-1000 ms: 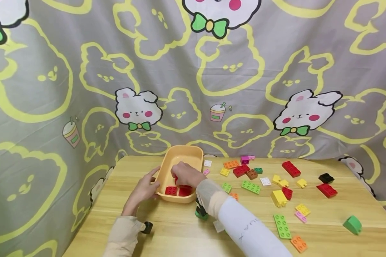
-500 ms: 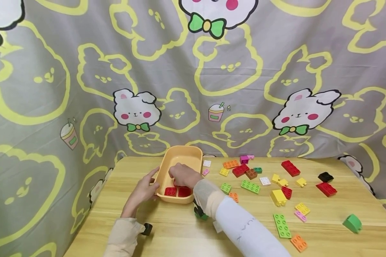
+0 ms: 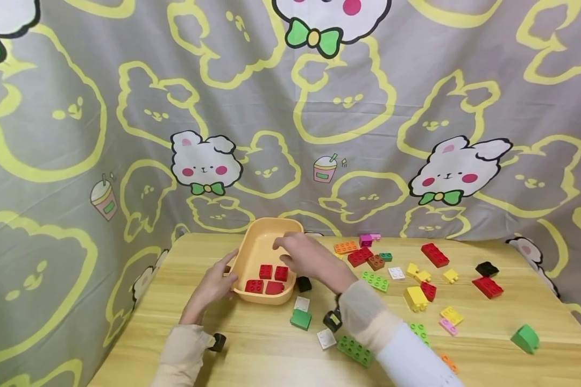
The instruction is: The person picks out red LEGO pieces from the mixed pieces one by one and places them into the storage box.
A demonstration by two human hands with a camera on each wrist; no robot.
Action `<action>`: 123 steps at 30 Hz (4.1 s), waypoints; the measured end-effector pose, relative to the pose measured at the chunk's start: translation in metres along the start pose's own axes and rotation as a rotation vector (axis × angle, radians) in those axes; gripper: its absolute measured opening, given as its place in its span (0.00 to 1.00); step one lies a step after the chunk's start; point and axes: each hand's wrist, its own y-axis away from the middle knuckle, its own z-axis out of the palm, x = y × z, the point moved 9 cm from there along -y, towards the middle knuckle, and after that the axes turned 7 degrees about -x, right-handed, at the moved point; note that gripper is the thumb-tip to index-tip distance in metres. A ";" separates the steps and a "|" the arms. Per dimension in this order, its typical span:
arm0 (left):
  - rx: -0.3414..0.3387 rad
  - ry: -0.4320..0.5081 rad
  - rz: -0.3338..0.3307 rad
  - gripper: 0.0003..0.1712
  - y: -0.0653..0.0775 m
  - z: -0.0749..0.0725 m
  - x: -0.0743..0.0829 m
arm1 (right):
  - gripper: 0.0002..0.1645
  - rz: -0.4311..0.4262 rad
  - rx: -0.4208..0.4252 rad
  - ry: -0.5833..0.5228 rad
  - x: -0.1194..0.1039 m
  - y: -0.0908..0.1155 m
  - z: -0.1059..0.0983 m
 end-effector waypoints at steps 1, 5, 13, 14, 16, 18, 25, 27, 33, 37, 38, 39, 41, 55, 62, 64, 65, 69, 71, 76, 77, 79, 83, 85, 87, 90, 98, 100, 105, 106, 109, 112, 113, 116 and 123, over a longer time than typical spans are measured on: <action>0.001 -0.004 -0.002 0.39 0.000 -0.001 0.000 | 0.16 0.001 0.019 -0.007 0.003 0.007 -0.005; 0.004 -0.016 -0.010 0.39 -0.002 -0.002 0.001 | 0.16 0.000 0.090 -0.059 0.027 0.030 -0.018; 0.000 -0.002 -0.007 0.38 -0.002 0.001 0.002 | 0.15 0.112 0.136 -0.145 0.109 0.068 -0.011; 0.000 0.002 -0.011 0.38 -0.001 0.002 0.002 | 0.15 0.134 0.129 -0.142 0.119 0.073 -0.007; -0.001 0.002 -0.012 0.38 0.000 0.003 0.000 | 0.15 0.175 0.114 -0.148 0.139 0.080 0.002; 0.002 0.006 -0.021 0.38 0.000 0.004 -0.001 | 0.15 0.214 0.095 -0.148 0.156 0.086 0.012; 0.007 0.003 -0.009 0.38 -0.002 0.002 0.000 | 0.16 0.217 0.057 -0.125 0.183 0.095 0.037; 0.003 0.005 -0.004 0.38 -0.003 0.002 0.000 | 0.16 0.205 0.047 -0.130 0.184 0.093 0.041; -0.004 0.013 0.008 0.39 -0.002 0.003 0.001 | 0.16 0.209 0.022 -0.160 0.184 0.090 0.048; 0.003 0.021 -0.004 0.39 -0.001 0.002 0.001 | 0.16 0.194 0.019 -0.167 0.183 0.086 0.049; 0.004 0.021 -0.008 0.39 -0.001 0.002 0.001 | 0.15 0.188 0.018 -0.158 0.183 0.084 0.049; 0.005 0.019 -0.008 0.39 -0.001 0.002 0.001 | 0.15 0.180 0.017 -0.152 0.183 0.083 0.049; 0.005 0.020 -0.010 0.39 -0.001 0.001 0.000 | 0.15 0.167 0.011 -0.131 0.183 0.080 0.050; 0.006 0.007 -0.008 0.38 -0.001 0.001 -0.002 | 0.13 0.207 -0.021 -0.160 0.188 0.078 0.057; 0.006 0.013 -0.011 0.38 0.000 0.002 -0.002 | 0.18 0.254 0.024 -0.238 0.187 0.083 0.050; 0.003 0.018 -0.007 0.38 -0.001 0.002 -0.002 | 0.18 0.258 0.042 -0.255 0.185 0.084 0.046; 0.001 0.020 -0.005 0.38 -0.001 0.002 -0.002 | 0.18 0.253 0.051 -0.255 0.183 0.084 0.043; -0.001 0.025 0.000 0.38 -0.002 0.002 -0.002 | 0.19 0.214 0.085 -0.219 0.175 0.082 0.033; -0.003 0.025 0.001 0.38 -0.002 0.002 -0.002 | 0.20 0.181 0.106 -0.179 0.169 0.080 0.028; 0.001 0.028 -0.006 0.38 -0.002 0.001 -0.002 | 0.19 0.119 0.142 -0.067 0.150 0.070 0.013; 0.004 0.027 -0.007 0.38 -0.002 0.001 -0.002 | 0.19 0.111 0.144 -0.058 0.146 0.068 0.010; 0.005 0.027 -0.008 0.38 -0.002 0.002 -0.002 | 0.19 0.102 0.140 -0.055 0.139 0.064 0.006; -0.002 0.026 -0.003 0.38 -0.003 0.002 -0.001 | 0.21 0.089 0.131 -0.071 0.126 0.056 0.001; -0.005 0.027 -0.001 0.38 -0.003 0.002 -0.002 | 0.21 0.083 0.130 -0.064 0.119 0.051 0.000; -0.004 0.026 -0.002 0.38 -0.002 0.002 -0.002 | 0.21 0.072 0.128 -0.063 0.111 0.047 -0.001; -0.002 0.024 -0.002 0.38 -0.002 0.001 -0.003 | 0.21 0.057 0.134 -0.060 0.100 0.040 -0.003; -0.014 0.030 0.003 0.38 -0.005 0.003 -0.002 | 0.20 0.015 0.141 -0.091 0.079 0.018 -0.007; -0.015 0.030 0.003 0.37 -0.005 0.003 -0.003 | 0.17 -0.004 0.144 -0.079 0.073 0.012 -0.008; -0.006 0.022 -0.001 0.38 -0.005 0.001 -0.004 | 0.15 -0.052 0.132 -0.027 0.058 -0.001 -0.008; -0.004 0.021 -0.001 0.38 -0.005 0.000 -0.004 | 0.15 -0.049 0.124 -0.011 0.056 -0.004 -0.008; -0.007 0.015 0.013 0.38 -0.006 0.000 -0.002 | 0.18 -0.023 0.087 0.034 0.052 -0.011 -0.006; -0.012 0.018 0.014 0.38 -0.007 0.002 -0.001 | 0.19 -0.003 0.041 0.054 0.047 -0.019 -0.002; -0.013 0.019 0.013 0.37 -0.007 0.002 -0.001 | 0.19 -0.003 0.030 0.048 0.045 -0.021 -0.001; -0.009 0.024 0.007 0.37 -0.008 0.003 -0.001 | 0.19 -0.011 0.011 0.019 0.040 -0.029 0.002; -0.011 0.029 0.017 0.37 -0.007 0.005 0.000 | 0.18 -0.024 -0.035 0.037 0.035 -0.046 0.018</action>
